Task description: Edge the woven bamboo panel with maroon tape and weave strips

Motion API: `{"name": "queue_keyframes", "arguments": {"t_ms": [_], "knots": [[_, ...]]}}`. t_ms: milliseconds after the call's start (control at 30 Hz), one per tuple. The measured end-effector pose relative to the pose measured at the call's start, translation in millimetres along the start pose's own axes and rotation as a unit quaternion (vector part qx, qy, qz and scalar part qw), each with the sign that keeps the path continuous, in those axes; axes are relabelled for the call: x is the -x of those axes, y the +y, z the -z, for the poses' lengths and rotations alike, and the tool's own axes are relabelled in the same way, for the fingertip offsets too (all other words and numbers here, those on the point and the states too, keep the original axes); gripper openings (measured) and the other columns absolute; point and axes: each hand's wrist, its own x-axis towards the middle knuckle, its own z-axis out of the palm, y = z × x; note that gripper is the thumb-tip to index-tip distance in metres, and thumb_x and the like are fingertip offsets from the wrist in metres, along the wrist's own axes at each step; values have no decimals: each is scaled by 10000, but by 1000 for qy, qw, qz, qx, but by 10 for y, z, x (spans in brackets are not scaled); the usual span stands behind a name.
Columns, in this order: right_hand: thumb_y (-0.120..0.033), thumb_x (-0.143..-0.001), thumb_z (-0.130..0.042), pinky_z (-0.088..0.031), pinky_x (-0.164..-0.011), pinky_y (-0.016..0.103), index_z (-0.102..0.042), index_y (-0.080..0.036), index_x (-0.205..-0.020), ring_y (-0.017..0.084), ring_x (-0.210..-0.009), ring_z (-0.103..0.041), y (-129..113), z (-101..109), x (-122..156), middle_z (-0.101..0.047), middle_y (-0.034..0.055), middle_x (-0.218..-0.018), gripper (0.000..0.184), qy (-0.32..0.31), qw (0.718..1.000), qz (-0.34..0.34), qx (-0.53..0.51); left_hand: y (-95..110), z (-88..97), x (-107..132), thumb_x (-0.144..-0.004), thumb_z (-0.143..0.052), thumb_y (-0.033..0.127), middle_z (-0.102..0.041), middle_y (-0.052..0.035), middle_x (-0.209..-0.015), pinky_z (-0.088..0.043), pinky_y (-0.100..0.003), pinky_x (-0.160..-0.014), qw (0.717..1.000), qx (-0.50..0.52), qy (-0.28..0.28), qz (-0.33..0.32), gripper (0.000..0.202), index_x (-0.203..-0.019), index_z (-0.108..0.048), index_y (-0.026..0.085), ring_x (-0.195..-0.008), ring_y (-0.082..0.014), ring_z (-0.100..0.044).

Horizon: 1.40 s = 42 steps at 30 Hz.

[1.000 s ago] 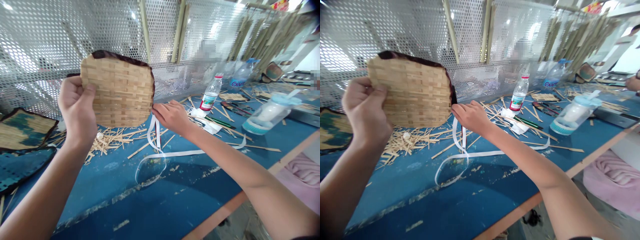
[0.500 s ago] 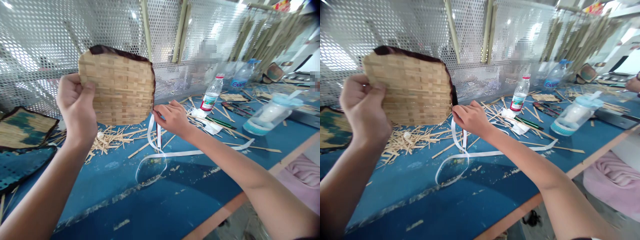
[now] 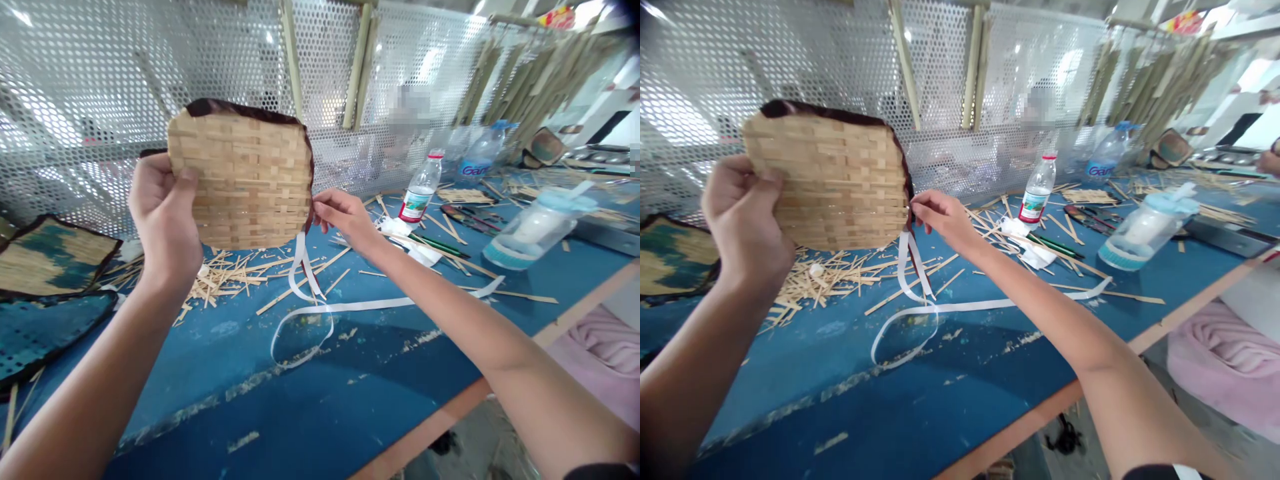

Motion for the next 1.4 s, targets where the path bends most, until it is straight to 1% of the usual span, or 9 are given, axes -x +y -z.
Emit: {"name": "queue_keyframes", "arguments": {"t_ms": [200, 433, 600, 733, 867, 1000, 1100, 1200, 1400], "knots": [[-557, -873, -676, -433, -527, 204, -620, -181, -926, 71, -555, -535, 46, -59, 14, -627, -29, -710, 384, 2, 1000, -3, -21, -39, 12, -3, -758, -697, 222, -598, -5, -827, -434, -300, -765, 1000, 11, -7, 0, 227, -941, -609, 121, -745, -138, -542], [-533, -844, -718, -414, -489, 201, -602, -193, -910, 63, -538, -516, 5, -86, 27, -613, -36, -719, 365, 65, 998, -17, -11, -35, 7, 9, -749, -669, 157, -629, 7, -821, -414, -276, -736, 999, 32, -3, -2, 195, -933, -622, 113, -736, -129, -553], [-509, -837, -722, -412, -482, 206, -625, -177, -921, 64, -516, -519, -32, -91, 12, -617, -34, -697, 355, 34, 998, -34, -27, -23, -9, 18, -731, -655, 140, -640, 16, -811, -408, -272, -719, 999, 32, 5, 9, 201, -931, -635, 121, -728, -126, -561], [-443, -847, -714, -375, -452, 192, -615, -165, -908, 54, -484, -489, -56, -88, 5, -600, -46, -645, 301, 30, 997, -57, -50, -12, -23, 31, -733, -657, 154, -646, 23, -811, -425, -279, -732, 999, 40, 2, 13, 189, -920, -635, 135, -732, -127, -571], [-291, -879, -651, -322, -431, 174, -571, -168, -825, 42, -456, -430, -88, -105, 5, -531, -70, -564, 157, 25, 992, -95, -77, 4, -56, 72, -747, -665, 159, -624, 14, -823, -440, -295, -780, 999, 41, -8, 8, 159, -900, -626, 141, -760, -132, -572], [-180, -861, -589, -282, -426, 167, -505, -184, -728, 35, -432, -373, -105, -147, 9, -431, -97, -494, 157, 46, 990, -96, -91, 4, -82, 103, -768, -664, 155, -616, 8, -830, -441, -296, -792, 998, 54, -26, 22, 134, -893, -617, 150, -773, -134, -579], [-265, -855, -623, -288, -421, 175, -533, -183, -771, 43, -439, -389, -88, -167, 15, -450, -94, -520, 148, 51, 988, -94, -112, -20, -59, 75, -756, -676, 169, -631, 4, -845, -452, -309, -804, 998, 51, -18, 17, 161, -907, -625, 144, -780, -137, -587], [-387, -837, -669, -309, -423, 190, -581, -174, -830, 57, -454, -420, -36, -153, 29, -486, -83, -540, 231, 41, 987, -92, -125, -53, -9, 24, -760, -680, 185, -641, 2, -861, -474, -345, -833, 999, 42, -3, 18, 184, -929, -625, 137, -781, -143, -594], [-465, -829, -729, -307, -443, 195, -609, -174, -872, 52, -479, -422, 62, -102, 61, -513, -76, -574, 317, -5, 992, -68, -106, -82, 58, -29, -766, -684, 199, -623, 4, -864, -470, -433, -965, 999, 30, 10, 9, 220, -955, -609, 116, -798, -138, -582]]}}
